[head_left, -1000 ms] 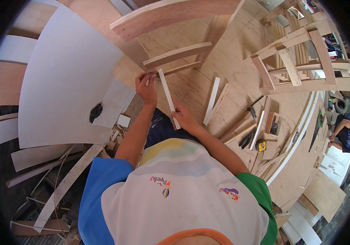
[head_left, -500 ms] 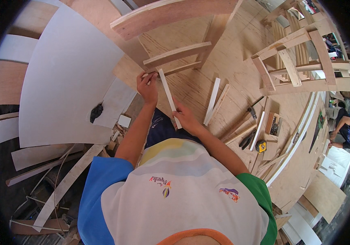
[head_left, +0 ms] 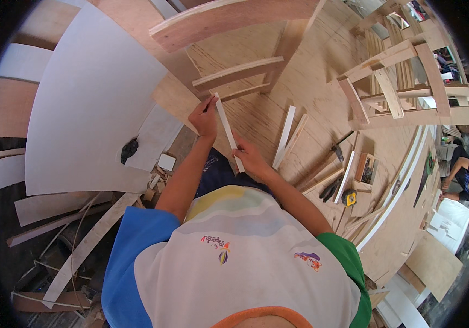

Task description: The person assembles a wooden stool by fitting slats into a frame and using a hammer to drive nails into the joints to secure the structure.

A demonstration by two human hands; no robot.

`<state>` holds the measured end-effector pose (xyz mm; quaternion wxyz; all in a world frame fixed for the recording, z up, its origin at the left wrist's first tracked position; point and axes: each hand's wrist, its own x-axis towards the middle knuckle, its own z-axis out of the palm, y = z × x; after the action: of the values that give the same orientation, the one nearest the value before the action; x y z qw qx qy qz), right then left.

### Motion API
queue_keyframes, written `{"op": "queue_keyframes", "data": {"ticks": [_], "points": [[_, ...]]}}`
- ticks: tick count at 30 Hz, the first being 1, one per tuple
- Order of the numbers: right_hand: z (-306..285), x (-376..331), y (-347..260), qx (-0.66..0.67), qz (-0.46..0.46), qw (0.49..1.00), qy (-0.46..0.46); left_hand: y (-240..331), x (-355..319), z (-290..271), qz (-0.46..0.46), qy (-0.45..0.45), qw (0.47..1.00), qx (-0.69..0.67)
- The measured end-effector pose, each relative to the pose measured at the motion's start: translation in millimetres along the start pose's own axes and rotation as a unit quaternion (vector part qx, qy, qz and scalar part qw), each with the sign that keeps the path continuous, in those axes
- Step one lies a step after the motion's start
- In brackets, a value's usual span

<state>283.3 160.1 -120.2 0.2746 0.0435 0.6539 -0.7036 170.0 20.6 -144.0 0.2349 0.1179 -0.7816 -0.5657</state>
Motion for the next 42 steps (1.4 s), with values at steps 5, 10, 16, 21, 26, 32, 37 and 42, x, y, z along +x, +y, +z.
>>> {"op": "queue_keyframes", "data": {"ticks": [5,10,16,21,26,32,37,42], "points": [[-0.1,-1.7,-4.9,0.004,0.016,1.000,0.002,-9.6,0.5,8.6,0.010,0.020,0.999,0.027],[-1.7,0.6,4.7,-0.053,-0.020,0.998,0.021,-5.1,-1.6,11.5,-0.012,0.004,0.996,0.087],[-2.2,-0.7,-3.1,-0.037,-0.002,0.999,0.013,-12.3,-1.1,13.9,0.032,0.031,0.998,0.054],[-2.9,1.7,0.2,-0.009,0.025,1.000,0.007,-8.8,-1.7,14.5,0.001,0.032,0.998,0.053],[-4.4,2.6,4.5,-0.004,-0.002,1.000,0.004,-9.4,-1.9,16.3,0.017,0.048,0.997,0.063],[-6.5,-0.5,-4.0,-0.006,0.036,0.999,0.000,-10.0,-3.8,19.7,-0.008,0.069,0.995,0.067],[-7.9,0.4,-3.9,-0.008,0.036,0.999,-0.005,-12.0,-3.0,21.5,-0.027,0.069,0.996,0.053],[-8.5,0.9,-3.4,-0.036,0.015,0.999,0.006,-15.5,-1.8,22.7,-0.010,0.077,0.995,0.060]]}}
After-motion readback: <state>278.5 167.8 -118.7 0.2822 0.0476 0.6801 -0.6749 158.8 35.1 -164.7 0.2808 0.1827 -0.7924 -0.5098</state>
